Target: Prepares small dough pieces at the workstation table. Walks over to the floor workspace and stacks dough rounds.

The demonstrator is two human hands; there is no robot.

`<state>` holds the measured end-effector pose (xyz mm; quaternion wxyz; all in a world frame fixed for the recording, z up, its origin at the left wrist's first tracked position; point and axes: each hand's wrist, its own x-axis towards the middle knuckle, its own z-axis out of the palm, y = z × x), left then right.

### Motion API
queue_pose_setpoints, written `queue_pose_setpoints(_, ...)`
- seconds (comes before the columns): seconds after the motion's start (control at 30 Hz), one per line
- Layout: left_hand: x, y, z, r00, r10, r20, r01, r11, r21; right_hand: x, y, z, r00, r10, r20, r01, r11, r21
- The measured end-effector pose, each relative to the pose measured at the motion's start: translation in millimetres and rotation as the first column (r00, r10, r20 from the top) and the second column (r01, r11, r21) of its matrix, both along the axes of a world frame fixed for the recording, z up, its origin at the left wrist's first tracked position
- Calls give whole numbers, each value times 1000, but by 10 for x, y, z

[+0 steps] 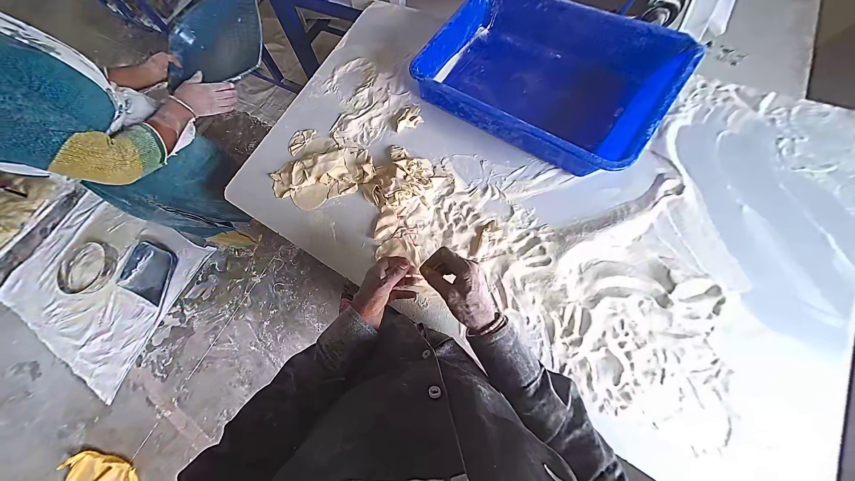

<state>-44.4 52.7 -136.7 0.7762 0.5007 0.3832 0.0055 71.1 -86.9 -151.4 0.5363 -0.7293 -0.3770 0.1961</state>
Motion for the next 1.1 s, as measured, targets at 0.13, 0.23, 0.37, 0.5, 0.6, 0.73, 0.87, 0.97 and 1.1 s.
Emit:
queue_pose_setpoints(0.13, 55, 32, -42, 997, 69, 19, -69, 996, 47, 88, -110, -56, 984, -130, 122, 150, 973, -173)
queue_pose_setpoints(0.23, 1, 81, -118, 989, 143, -23, -142, 988, 58, 79, -127, -137, 996, 57, 69, -15, 867, -498)
queue_pose_setpoints(0.37, -48, 75, -178, 989, 138, -55, -135, 990, 50, -33, -68, -322, 975, 207, 84, -121, 806, -579)
queue_pose_setpoints(0.5, -26, -6, -152, 998, 43, -43, -37, 990, 135, -13, -142, -229, 1000, -9, -1, 8, 973, -232)
queue_pose_setpoints(0.6, 47, -82, -55, 998, -63, -10, 63, 997, 45, -12, -159, -71, 994, -47, -102, 52, 998, 43)
queue_pose_setpoints(0.73, 107, -143, 30, 982, -56, 180, 85, 984, -158, -36, -154, 41, 959, 22, -282, 57, 962, 269)
queue_pose_setpoints(0.87, 107, -83, 17, 979, -11, 202, 14, 1000, -13, -15, -206, 41, 917, -30, -399, 150, 950, 273)
queue_pose_setpoints(0.97, 62, 31, -63, 948, -234, 216, 185, 957, 225, -37, -206, 25, 880, 32, -473, 106, 959, 261)
queue_pose_setpoints(1.1, 55, 190, -163, 837, -437, 329, 362, 893, 266, -79, -90, 50, 887, 106, -449, -17, 980, 196)
